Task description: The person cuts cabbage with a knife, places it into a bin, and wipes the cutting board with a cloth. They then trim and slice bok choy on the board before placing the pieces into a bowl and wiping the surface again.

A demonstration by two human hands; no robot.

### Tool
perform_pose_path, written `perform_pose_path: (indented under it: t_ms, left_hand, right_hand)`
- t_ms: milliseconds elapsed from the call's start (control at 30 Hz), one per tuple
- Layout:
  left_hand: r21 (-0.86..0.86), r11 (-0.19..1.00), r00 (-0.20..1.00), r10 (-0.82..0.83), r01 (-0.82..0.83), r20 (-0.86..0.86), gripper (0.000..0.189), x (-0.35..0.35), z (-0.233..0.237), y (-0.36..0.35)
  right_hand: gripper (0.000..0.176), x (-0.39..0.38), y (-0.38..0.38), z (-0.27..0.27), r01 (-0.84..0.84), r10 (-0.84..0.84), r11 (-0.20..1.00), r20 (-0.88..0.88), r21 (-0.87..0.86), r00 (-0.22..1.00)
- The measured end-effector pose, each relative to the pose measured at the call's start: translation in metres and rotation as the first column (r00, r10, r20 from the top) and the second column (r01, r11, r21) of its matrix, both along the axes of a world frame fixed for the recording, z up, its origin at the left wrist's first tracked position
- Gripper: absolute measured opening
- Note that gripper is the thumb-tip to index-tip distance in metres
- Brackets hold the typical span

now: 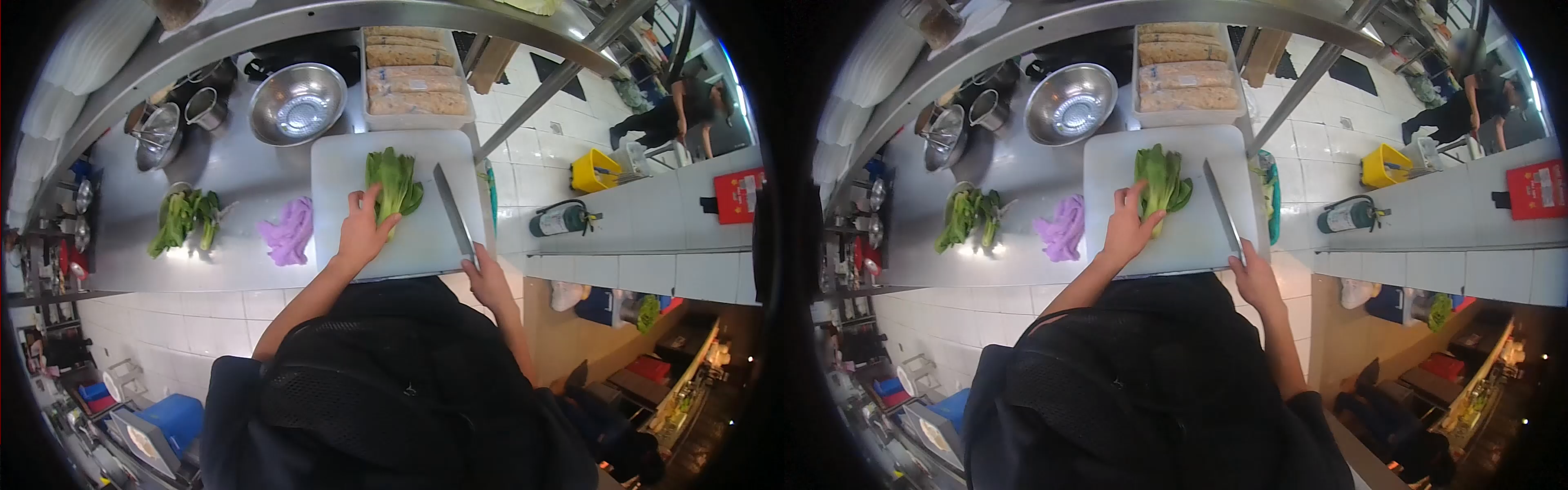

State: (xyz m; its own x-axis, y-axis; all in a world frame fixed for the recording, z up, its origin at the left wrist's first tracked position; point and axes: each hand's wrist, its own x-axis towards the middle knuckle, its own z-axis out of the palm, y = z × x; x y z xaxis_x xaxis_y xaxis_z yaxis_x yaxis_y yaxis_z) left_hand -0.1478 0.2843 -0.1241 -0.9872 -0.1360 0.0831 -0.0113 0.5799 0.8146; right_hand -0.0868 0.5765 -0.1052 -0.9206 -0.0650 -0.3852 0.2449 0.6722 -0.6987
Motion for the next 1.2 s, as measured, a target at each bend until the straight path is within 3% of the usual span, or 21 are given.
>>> perform_pose_path:
  t_ms: [67,200,267,400,433,500,567,667,700,767,800,867,900,967,1100,1200]
  left_hand:
    - [-0.131,0.961,0.960,-0.217,0.242,0.179,0.052,0.011,-0.007,0.006]
    - [-0.029,0.949,0.946,-0.310,0.314,0.097,0.046,0.020,-0.034,-0.001]
    - [0.195,0.915,0.929,-0.368,0.354,0.041,0.043,0.019,-0.046,-0.005]
    - [0.377,0.877,0.912,-0.379,0.298,0.160,0.043,0.029,-0.028,0.007]
    - [0.338,0.914,0.930,-0.304,0.224,0.206,0.049,0.030,-0.025,0.011]
    - [0.290,0.946,0.942,-0.223,0.147,0.252,0.056,0.027,-0.019,0.020]
    - [-0.051,0.998,0.984,-0.033,0.043,0.177,0.071,0.015,-0.012,0.033]
    - [-0.148,0.989,1.000,0.002,0.002,0.031,0.077,-0.019,-0.016,0.045]
    - [-0.144,0.989,1.000,-0.013,0.017,0.028,0.077,-0.028,-0.016,0.047]
    - [-0.469,0.844,0.964,-0.192,0.259,0.185,0.071,-0.043,-0.014,0.046]
    - [-0.465,0.843,0.961,-0.207,0.271,0.184,0.071,-0.047,-0.010,0.047]
    - [-0.649,0.559,0.851,-0.424,0.516,0.311,0.065,-0.048,-0.002,0.047]
    - [-0.644,0.555,0.844,-0.434,0.526,0.315,0.065,-0.048,-0.005,0.048]
    - [-0.755,0.430,0.835,-0.474,0.496,0.279,0.057,-0.043,-0.009,0.049]
    - [-0.790,0.397,0.834,-0.493,0.467,0.246,0.052,-0.044,-0.015,0.047]
    - [-0.797,0.405,0.843,-0.489,0.448,0.225,0.052,-0.042,-0.016,0.048]
  right_hand:
    - [0.048,0.002,-0.001,-0.008,-0.011,0.011,1.000,-0.020,-0.002,1.000]
    - [0.047,0.001,-0.013,0.009,-0.036,0.035,0.991,0.007,0.128,0.999]
    - [0.047,-0.001,-0.017,0.010,-0.032,0.032,0.989,0.003,0.146,0.999]
    - [0.044,0.002,-0.011,-0.006,0.041,-0.041,0.990,-0.003,0.132,0.999]
    - [0.044,0.003,-0.008,-0.017,0.037,-0.037,0.990,-0.004,0.132,0.999]
    - [0.041,0.007,-0.003,-0.037,0.017,-0.014,1.000,-0.177,0.016,0.984]
    - [0.039,0.007,-0.007,-0.038,0.040,-0.045,0.999,-0.167,-0.032,0.985]
    - [0.037,0.008,-0.007,-0.042,0.078,-0.093,0.992,-0.156,-0.096,0.983]
    - [0.036,0.009,-0.006,-0.043,0.088,-0.106,0.989,-0.151,-0.118,0.983]
    - [0.036,0.014,-0.006,-0.035,0.144,-0.164,0.977,-0.118,-0.158,0.980]
    - [0.036,0.020,-0.006,-0.035,0.179,-0.194,0.980,-0.205,-0.089,0.959]
    - [0.036,0.028,-0.008,-0.018,0.251,-0.249,0.968,-0.276,-0.027,0.928]
    - [0.036,0.029,-0.006,-0.012,0.262,-0.258,0.965,-0.271,-0.023,0.927]
    - [0.037,0.032,-0.003,-0.006,0.288,-0.294,0.955,-0.299,-0.066,0.908]
    - [0.037,0.010,-0.012,0.017,0.219,-0.253,0.966,-0.334,-0.136,0.908]
    - [0.039,-0.022,-0.021,0.018,0.111,-0.126,0.991,-0.299,-0.068,0.946]
